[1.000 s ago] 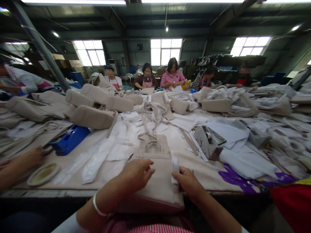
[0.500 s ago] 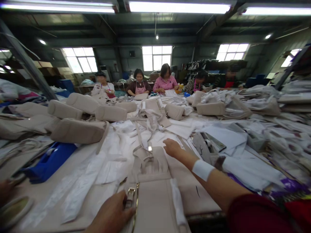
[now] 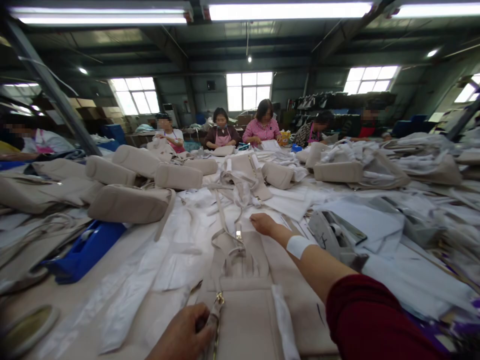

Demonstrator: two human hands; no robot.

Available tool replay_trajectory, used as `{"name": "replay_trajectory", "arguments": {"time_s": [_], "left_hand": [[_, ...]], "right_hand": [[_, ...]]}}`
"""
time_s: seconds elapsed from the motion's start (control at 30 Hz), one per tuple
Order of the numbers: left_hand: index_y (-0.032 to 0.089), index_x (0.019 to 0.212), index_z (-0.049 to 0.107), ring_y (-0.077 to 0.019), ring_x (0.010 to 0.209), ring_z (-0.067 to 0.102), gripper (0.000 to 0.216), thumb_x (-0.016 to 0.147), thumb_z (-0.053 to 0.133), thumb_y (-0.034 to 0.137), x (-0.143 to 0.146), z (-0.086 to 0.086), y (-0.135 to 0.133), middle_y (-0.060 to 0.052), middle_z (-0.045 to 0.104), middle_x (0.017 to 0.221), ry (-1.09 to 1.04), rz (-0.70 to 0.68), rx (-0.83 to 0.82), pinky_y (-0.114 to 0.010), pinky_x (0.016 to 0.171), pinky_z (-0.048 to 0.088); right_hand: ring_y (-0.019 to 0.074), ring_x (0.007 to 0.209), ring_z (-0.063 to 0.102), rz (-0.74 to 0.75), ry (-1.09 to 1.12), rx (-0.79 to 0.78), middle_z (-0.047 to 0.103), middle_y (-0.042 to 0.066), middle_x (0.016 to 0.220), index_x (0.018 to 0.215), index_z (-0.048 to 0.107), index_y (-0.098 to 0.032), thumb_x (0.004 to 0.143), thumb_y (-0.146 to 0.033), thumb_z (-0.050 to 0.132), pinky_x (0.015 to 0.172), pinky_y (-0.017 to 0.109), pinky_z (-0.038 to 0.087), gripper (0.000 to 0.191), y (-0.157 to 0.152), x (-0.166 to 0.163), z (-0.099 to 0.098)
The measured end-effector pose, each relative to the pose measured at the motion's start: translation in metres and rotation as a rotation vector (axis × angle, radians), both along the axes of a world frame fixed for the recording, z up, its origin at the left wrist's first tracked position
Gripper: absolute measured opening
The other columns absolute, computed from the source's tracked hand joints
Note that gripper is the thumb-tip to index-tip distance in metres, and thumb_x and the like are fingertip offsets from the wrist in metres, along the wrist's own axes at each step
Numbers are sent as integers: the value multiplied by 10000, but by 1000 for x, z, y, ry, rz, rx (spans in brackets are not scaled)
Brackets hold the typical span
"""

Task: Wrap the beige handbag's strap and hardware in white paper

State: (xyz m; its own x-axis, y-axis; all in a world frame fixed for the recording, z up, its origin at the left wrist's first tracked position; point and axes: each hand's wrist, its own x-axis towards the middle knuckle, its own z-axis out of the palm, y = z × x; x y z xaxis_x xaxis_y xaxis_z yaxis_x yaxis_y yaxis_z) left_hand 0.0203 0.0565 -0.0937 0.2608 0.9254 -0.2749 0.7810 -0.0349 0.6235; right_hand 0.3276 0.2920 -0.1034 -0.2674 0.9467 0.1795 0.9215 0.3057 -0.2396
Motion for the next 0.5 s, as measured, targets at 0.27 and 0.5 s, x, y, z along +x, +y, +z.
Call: {"name": "replay_trajectory", "arguments": {"time_s": [0.27, 0.5], "left_hand": [[183, 929, 723, -251, 1197, 552, 175, 870, 605, 299, -2, 34, -10, -99, 634, 1218, -725, -83, 205, -345, 1045, 400], [148, 862, 760, -162, 722, 623, 263, 739, 760, 380, 2, 42, -30, -64, 696, 830, -864, 189, 17, -259, 675, 503]], "right_hand": [[215, 934, 670, 107, 517, 72, 718, 83, 1105, 1204, 682, -135, 999, -384, 446, 760, 276, 528, 400, -131, -18, 52], [164, 693, 612, 464, 913, -274, 710, 39, 785, 927, 773, -158, 870, -398, 683, 636, 258, 454, 263, -215, -107, 72]]}}
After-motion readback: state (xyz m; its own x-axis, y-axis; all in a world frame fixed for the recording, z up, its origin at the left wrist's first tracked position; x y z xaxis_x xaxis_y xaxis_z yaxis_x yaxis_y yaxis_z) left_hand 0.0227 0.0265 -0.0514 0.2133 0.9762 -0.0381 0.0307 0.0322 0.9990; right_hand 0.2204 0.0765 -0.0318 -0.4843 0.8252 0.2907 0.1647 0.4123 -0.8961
